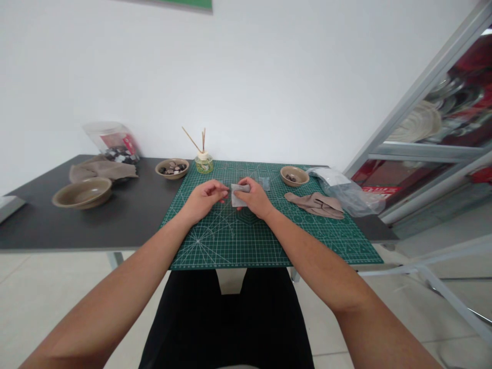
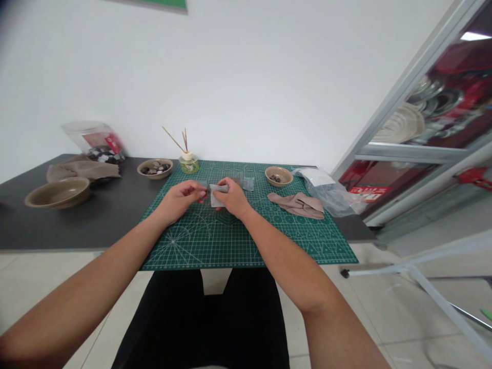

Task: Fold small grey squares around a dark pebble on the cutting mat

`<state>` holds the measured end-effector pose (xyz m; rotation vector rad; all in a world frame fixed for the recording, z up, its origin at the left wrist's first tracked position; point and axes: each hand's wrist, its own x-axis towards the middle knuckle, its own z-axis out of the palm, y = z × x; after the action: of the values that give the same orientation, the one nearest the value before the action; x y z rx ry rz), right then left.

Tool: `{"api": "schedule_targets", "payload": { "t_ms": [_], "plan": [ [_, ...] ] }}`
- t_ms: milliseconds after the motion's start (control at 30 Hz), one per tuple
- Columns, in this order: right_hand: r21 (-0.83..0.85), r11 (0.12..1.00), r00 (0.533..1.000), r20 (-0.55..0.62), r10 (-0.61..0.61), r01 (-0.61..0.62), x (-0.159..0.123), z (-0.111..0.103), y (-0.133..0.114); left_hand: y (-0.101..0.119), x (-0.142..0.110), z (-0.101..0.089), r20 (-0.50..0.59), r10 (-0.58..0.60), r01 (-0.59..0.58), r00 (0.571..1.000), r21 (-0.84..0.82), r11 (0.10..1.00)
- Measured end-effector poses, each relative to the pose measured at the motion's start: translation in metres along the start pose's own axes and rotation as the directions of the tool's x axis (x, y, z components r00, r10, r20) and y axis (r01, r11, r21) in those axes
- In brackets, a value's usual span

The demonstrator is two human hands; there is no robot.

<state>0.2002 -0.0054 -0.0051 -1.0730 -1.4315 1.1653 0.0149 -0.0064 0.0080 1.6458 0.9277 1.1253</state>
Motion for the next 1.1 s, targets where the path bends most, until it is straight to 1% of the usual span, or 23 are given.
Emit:
{"api": "schedule_targets", "payload": {
  "t_ms": [133,333,467,633,833,933,1100],
  "plan": [
    [0.014,0.999,0.999,0.029,-0.029,0.029,-0.001,-0.001,-0.002,-0.003,0.001,-0.002,0.002,-0.024,0.024,1.000,-0.016,1.000],
    [0.003,0.997,0.994,0.074,-0.079,0.079,-0.001,-0.002,-0.002,-0.005,0.002,-0.005,-0.059,-0.031,0.035,0.998,0.068,0.997],
    [-0.052,0.991,0.992,0.055,-0.117,0.120,0.002,-0.003,0.002,-0.004,0.002,-0.006,-0.076,-0.029,0.037,0.997,0.107,0.994],
    [-0.103,0.988,0.988,0.110,-0.107,0.119,0.003,-0.004,0.006,-0.006,0.002,-0.006,-0.049,0.000,0.006,0.999,0.133,0.991],
    [-0.111,0.978,0.977,0.144,-0.159,0.176,0.003,-0.005,0.006,-0.009,0.002,-0.007,0.016,-0.041,0.039,0.999,0.121,0.992],
    [-0.140,0.974,0.978,0.139,-0.156,0.175,0.002,-0.006,0.004,-0.010,0.001,-0.007,0.011,-0.035,0.033,0.999,0.147,0.989],
    [-0.127,0.977,0.978,0.140,-0.152,0.170,0.001,-0.006,0.003,-0.010,0.001,-0.006,-0.010,-0.033,0.034,0.999,0.150,0.988]
  ]
}}
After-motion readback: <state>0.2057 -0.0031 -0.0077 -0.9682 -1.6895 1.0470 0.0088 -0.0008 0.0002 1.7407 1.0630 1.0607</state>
